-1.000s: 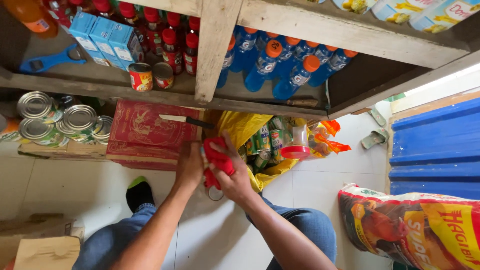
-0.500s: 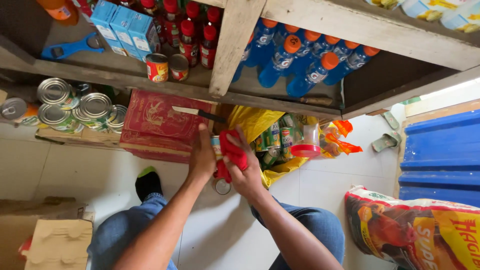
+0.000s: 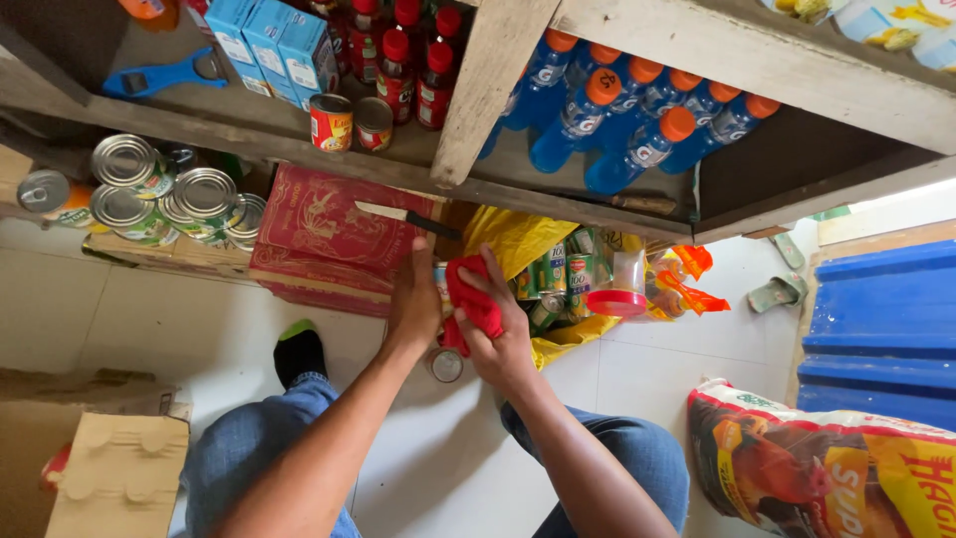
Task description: The person cleans a food can by holding it in one hand and wiping its surface with a cloth held in the other hand.
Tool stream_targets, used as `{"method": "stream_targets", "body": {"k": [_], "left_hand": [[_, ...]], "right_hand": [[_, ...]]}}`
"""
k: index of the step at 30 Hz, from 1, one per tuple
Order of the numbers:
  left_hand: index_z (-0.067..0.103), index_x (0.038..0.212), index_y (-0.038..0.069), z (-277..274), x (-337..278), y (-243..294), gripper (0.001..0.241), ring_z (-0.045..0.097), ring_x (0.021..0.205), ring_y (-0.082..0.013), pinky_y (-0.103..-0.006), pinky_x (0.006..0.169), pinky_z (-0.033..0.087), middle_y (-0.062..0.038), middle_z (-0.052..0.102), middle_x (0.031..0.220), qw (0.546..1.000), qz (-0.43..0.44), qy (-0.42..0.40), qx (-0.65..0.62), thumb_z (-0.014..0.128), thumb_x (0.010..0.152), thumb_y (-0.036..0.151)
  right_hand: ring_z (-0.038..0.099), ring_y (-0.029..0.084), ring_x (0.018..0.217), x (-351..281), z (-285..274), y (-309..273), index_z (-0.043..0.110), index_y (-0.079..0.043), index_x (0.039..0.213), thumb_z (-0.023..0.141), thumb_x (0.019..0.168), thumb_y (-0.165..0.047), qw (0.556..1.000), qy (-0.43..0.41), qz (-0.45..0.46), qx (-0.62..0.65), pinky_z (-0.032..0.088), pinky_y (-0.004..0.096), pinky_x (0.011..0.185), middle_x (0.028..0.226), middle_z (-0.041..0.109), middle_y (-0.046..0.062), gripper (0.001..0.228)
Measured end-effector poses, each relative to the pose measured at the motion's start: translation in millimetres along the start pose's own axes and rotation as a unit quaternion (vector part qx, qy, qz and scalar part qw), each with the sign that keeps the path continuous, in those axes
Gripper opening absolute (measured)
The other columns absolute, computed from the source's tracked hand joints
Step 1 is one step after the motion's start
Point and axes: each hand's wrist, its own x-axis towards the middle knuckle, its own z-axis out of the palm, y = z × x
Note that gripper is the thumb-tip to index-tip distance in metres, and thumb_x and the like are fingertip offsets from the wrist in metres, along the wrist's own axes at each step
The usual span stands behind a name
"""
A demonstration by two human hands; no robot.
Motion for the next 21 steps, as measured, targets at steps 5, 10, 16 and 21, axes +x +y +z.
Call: {"method": "stream_targets", "body": {"k": [5,10,16,21], "left_hand": [[0.052,0.142,-0.002,-7,19,-15,0.082,0.055,0.131,-0.0356,-0.0411,0.109,0.041,-0.025,0.057,0.142,0.997,-0.064,0.024,-0.025,0.021,0.102,0.062],[0.059,0.134,-0.004,-16,22,-11,0.078,0.067,0.117,-0.0399,-0.0456,0.101,0.051,-0.027,0.068,0.129,0.977,-0.169,0.081,-0.098,0.023,0.103,0.059],[0.049,0.142,-0.006,2,14,-25,0.079,0.049,0.133,-0.0373,-0.0427,0.110,0.035,-0.026,0.053,0.144,1.000,0.010,0.021,0.001,0.023,0.106,0.059],[0.052,0.142,-0.002,-12,30,-25,0.079,0.063,0.116,-0.0292,-0.0396,0.102,0.046,-0.021,0.064,0.132,0.994,-0.051,0.052,-0.084,0.027,0.103,0.061]], "right_hand": [[0.033,0.044,0.154,0,5,-24,0.062,-0.007,0.138,0.075,0.083,-0.012,0.993,-0.049,-0.082,-0.072,0.031,0.049,0.125,0.166,0.032,0.025,0.057],[0.032,0.043,0.157,0,3,-14,0.065,-0.006,0.135,0.075,0.086,-0.010,0.991,-0.083,-0.100,-0.041,0.030,0.048,0.127,0.166,0.034,0.025,0.050],[0.043,0.039,0.155,3,-6,-5,0.062,-0.007,0.139,0.069,0.090,-0.012,0.999,-0.025,0.011,0.021,0.036,0.046,0.125,0.168,0.039,0.023,0.050],[0.034,0.046,0.154,-5,6,-22,0.064,-0.008,0.135,0.080,0.082,-0.013,0.984,-0.052,-0.154,-0.075,0.032,0.049,0.126,0.165,0.033,0.026,0.056]]}}
